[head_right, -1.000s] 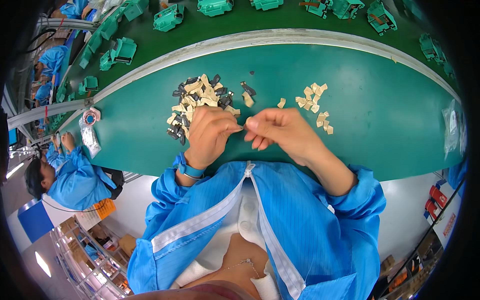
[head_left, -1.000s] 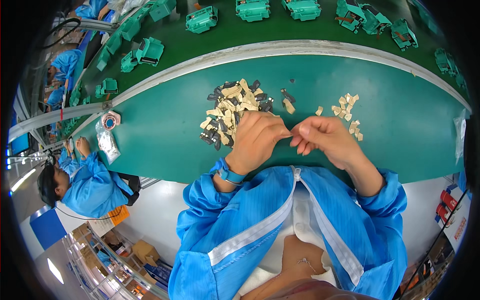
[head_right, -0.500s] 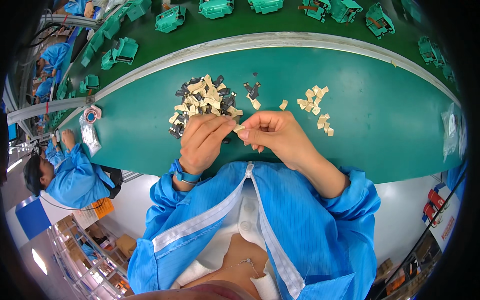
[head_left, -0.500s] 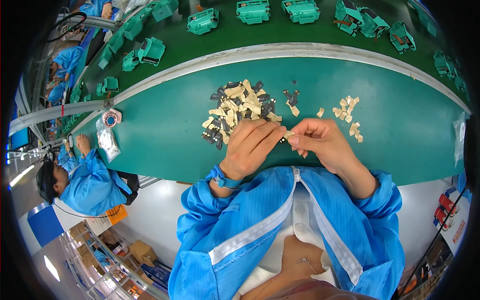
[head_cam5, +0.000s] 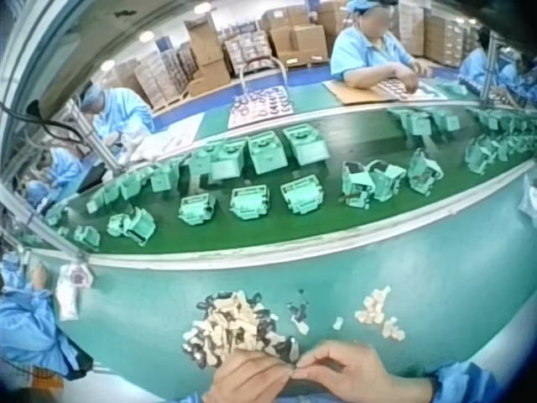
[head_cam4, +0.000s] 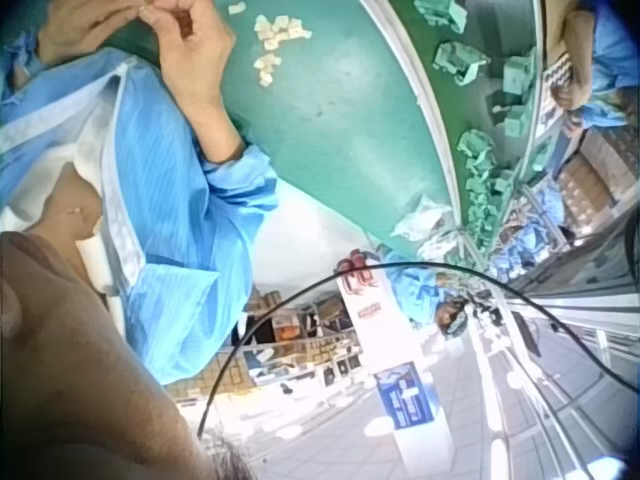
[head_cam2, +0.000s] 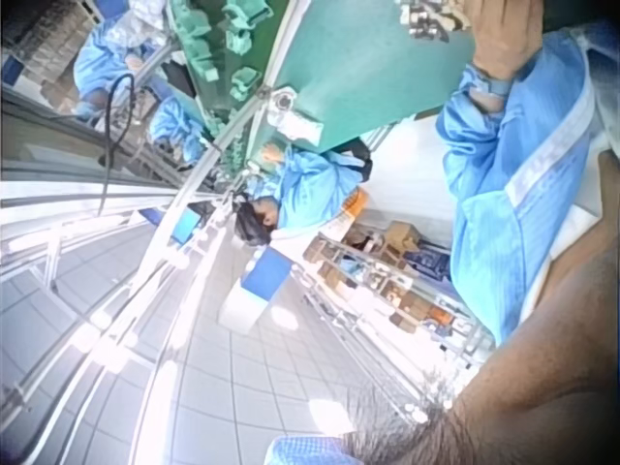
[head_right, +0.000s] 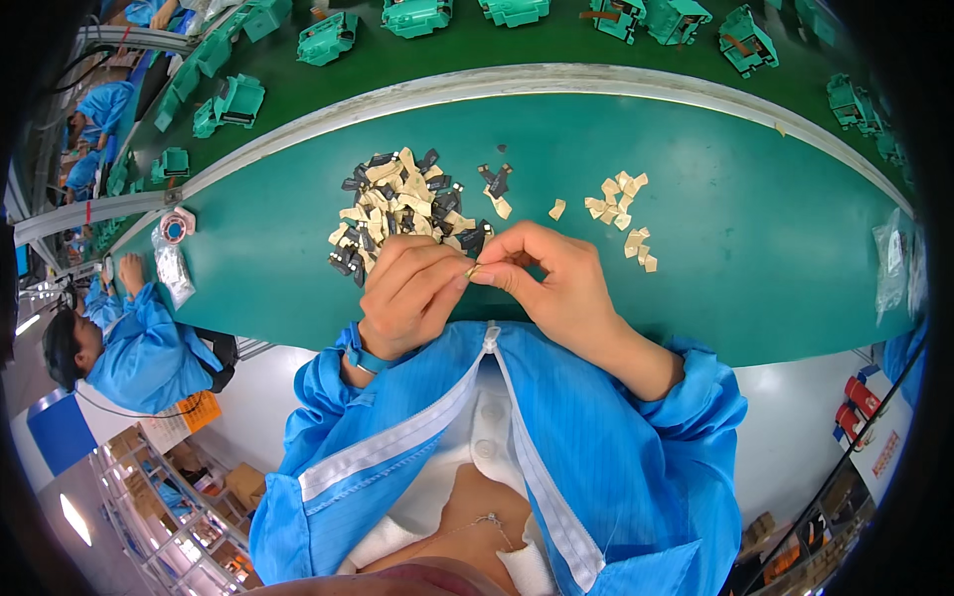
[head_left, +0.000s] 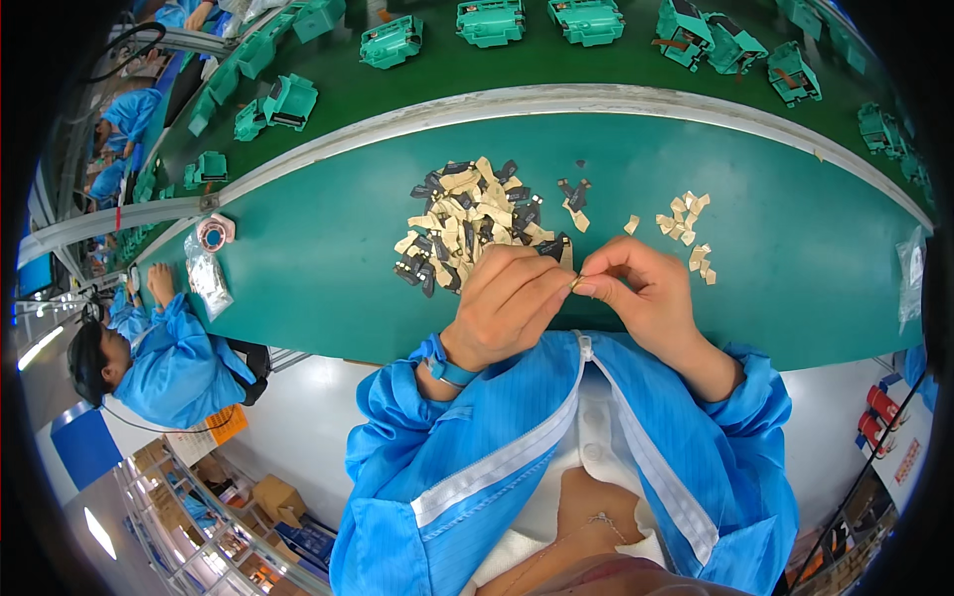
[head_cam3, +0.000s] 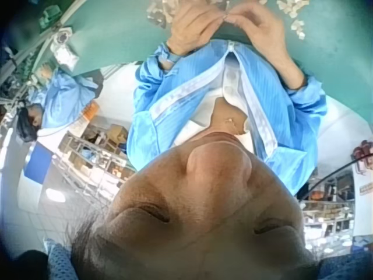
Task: The person assembles small electronic components by hand, placing black electronic components into green plastic housings.
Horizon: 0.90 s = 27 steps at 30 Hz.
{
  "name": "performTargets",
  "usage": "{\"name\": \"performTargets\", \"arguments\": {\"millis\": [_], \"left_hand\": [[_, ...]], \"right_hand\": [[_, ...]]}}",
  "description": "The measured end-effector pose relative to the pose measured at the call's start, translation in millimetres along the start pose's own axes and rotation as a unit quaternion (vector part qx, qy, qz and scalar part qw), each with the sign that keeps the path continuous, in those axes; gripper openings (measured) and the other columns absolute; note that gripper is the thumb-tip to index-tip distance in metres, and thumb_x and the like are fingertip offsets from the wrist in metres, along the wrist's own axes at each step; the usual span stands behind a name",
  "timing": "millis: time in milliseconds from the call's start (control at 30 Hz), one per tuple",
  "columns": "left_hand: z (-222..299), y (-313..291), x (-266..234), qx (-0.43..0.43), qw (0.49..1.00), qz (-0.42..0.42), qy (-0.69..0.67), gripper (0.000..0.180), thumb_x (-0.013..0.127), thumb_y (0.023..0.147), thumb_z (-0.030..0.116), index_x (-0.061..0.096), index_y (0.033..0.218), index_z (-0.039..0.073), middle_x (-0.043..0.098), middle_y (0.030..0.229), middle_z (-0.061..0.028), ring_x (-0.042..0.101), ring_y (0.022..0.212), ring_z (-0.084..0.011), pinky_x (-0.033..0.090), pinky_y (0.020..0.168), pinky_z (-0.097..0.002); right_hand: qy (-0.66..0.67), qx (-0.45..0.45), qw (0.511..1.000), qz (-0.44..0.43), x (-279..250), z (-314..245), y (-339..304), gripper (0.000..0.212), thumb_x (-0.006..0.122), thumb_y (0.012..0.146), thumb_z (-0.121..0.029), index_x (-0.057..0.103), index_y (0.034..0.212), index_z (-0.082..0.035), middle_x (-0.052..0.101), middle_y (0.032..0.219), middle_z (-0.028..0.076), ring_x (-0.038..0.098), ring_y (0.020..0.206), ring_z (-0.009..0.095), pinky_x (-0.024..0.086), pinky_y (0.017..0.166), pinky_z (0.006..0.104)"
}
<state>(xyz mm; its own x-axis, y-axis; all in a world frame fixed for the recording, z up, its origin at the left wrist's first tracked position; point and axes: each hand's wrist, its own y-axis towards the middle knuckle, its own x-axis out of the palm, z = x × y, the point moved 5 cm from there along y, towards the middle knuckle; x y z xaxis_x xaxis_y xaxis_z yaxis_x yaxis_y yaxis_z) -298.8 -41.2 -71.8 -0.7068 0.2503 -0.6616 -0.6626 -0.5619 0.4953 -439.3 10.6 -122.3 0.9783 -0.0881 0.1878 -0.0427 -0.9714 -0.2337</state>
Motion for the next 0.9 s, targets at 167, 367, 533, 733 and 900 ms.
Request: {"name": "performTargets", "arguments": {"millis": [167, 367, 533, 733, 900], "left_hand": [[0, 7, 4, -0.063, 0.992, -0.022, -0.106, 0.019, 0.073, 0.070, -0.002, 0.067, 0.089, 0.000, 0.064, 0.083, -0.0087, 0.059, 0.073, -0.0245, 0.048, 0.061, -0.0320], [2, 9, 8, -0.127, 0.978, -0.031, -0.162, 0.014, 0.071, 0.075, -0.002, 0.068, 0.088, 0.000, 0.062, 0.076, -0.0079, 0.056, 0.067, -0.0219, 0.045, 0.057, -0.0302], [2, 13, 4, -0.135, 0.983, -0.006, -0.123, 0.014, 0.072, 0.074, -0.002, 0.069, 0.087, 0.001, 0.061, 0.072, -0.0077, 0.054, 0.063, -0.0205, 0.044, 0.054, -0.0293], [8, 19, 11, -0.144, 0.979, -0.018, -0.146, 0.017, 0.072, 0.074, -0.003, 0.071, 0.090, 0.001, 0.061, 0.071, -0.0066, 0.054, 0.062, -0.0195, 0.043, 0.052, -0.0286], [3, 16, 13, -0.266, 0.936, -0.057, -0.225, 0.013, 0.070, 0.078, 0.001, 0.071, 0.091, 0.001, 0.061, 0.071, -0.0064, 0.055, 0.058, -0.0146, 0.043, 0.051, -0.0266]], "right_hand": [[-0.104, -0.191, 0.976, 0.016, -9, -24, 0, 0.015, 0.073, 0.077, -0.001, 0.067, 0.091, -0.003, 0.065, 0.082, 0.007, 0.060, 0.066, 0.014, 0.048, 0.058, 0.0255], [-0.239, -0.415, 0.878, 0.006, -16, -43, -14, 0.018, 0.075, 0.068, 0.000, 0.068, 0.084, -0.004, 0.061, 0.082, 0.008, 0.056, 0.062, 0.020, 0.045, 0.055, 0.0276], [-0.348, -0.385, 0.851, 0.082, -46, -50, -21, 0.022, 0.078, 0.064, -0.001, 0.067, 0.082, -0.006, 0.060, 0.089, 0.009, 0.057, 0.070, 0.023, 0.045, 0.056, 0.0309], [-0.387, -0.471, 0.791, 0.057, -26, -59, -17, 0.026, 0.074, 0.062, -0.008, 0.070, 0.088, -0.006, 0.059, 0.091, 0.008, 0.056, 0.077, 0.022, 0.043, 0.057, 0.0314], [-0.407, -0.508, 0.758, 0.047, -27, -54, -14, 0.033, 0.072, 0.055, -0.009, 0.071, 0.089, -0.008, 0.059, 0.086, 0.004, 0.054, 0.074, 0.019, 0.042, 0.057, 0.0301]]}}
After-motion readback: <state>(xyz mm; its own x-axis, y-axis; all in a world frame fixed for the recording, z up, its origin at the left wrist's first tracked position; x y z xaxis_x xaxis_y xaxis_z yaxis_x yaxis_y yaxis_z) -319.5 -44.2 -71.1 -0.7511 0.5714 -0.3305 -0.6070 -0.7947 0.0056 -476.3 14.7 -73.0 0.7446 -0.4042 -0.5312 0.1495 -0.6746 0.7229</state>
